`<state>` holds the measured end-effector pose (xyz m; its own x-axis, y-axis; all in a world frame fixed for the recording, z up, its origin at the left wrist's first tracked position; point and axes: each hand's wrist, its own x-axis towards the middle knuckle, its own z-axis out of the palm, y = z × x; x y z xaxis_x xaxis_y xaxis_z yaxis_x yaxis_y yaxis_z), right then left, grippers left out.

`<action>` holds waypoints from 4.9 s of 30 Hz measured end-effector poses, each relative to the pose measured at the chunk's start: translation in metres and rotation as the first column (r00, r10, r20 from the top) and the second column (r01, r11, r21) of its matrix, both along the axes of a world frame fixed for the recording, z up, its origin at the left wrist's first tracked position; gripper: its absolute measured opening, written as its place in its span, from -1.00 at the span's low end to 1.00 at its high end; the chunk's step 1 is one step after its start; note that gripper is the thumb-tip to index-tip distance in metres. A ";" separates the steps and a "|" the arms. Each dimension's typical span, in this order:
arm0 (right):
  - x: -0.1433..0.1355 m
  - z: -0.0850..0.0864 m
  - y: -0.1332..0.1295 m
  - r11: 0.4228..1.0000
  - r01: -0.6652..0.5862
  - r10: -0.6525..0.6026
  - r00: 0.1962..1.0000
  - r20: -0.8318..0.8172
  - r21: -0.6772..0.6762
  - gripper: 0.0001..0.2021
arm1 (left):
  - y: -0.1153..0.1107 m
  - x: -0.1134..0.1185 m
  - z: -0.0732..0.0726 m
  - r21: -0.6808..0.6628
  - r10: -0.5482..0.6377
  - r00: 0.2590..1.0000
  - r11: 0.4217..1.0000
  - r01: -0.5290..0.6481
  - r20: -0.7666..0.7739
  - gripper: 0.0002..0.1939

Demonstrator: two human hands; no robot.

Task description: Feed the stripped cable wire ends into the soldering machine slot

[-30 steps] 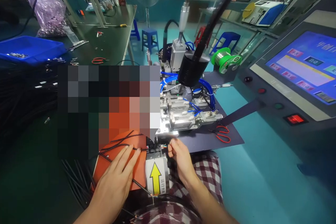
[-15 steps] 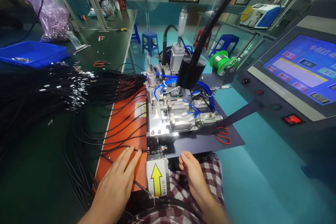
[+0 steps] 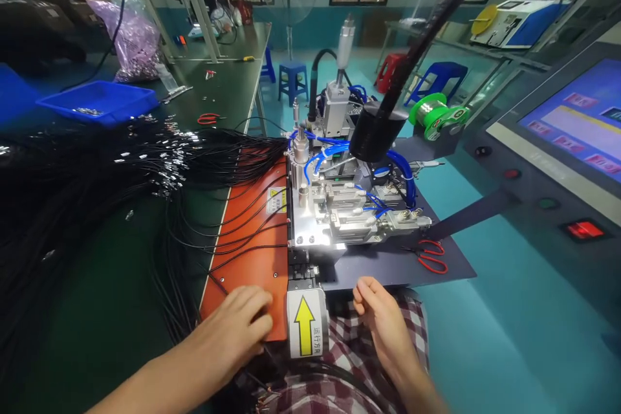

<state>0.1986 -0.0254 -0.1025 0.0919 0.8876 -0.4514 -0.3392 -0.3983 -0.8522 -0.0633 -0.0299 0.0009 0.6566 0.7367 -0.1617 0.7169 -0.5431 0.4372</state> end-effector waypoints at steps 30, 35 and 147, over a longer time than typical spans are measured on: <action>-0.032 0.055 -0.015 0.903 -0.396 0.386 0.918 0.091 0.166 -0.87 | -0.028 0.044 -0.022 -0.428 0.420 0.829 0.868 -0.250 0.369 -0.86; -0.034 0.058 -0.014 0.895 -0.398 0.365 0.913 0.182 0.202 -0.93 | -0.018 0.052 -0.011 -0.490 0.459 0.804 0.836 -0.247 0.378 -0.87; -0.027 0.056 -0.004 0.904 -0.323 0.205 0.902 0.379 0.279 -0.95 | 0.016 0.069 -0.027 -0.888 0.838 0.433 0.432 -0.156 0.331 -0.80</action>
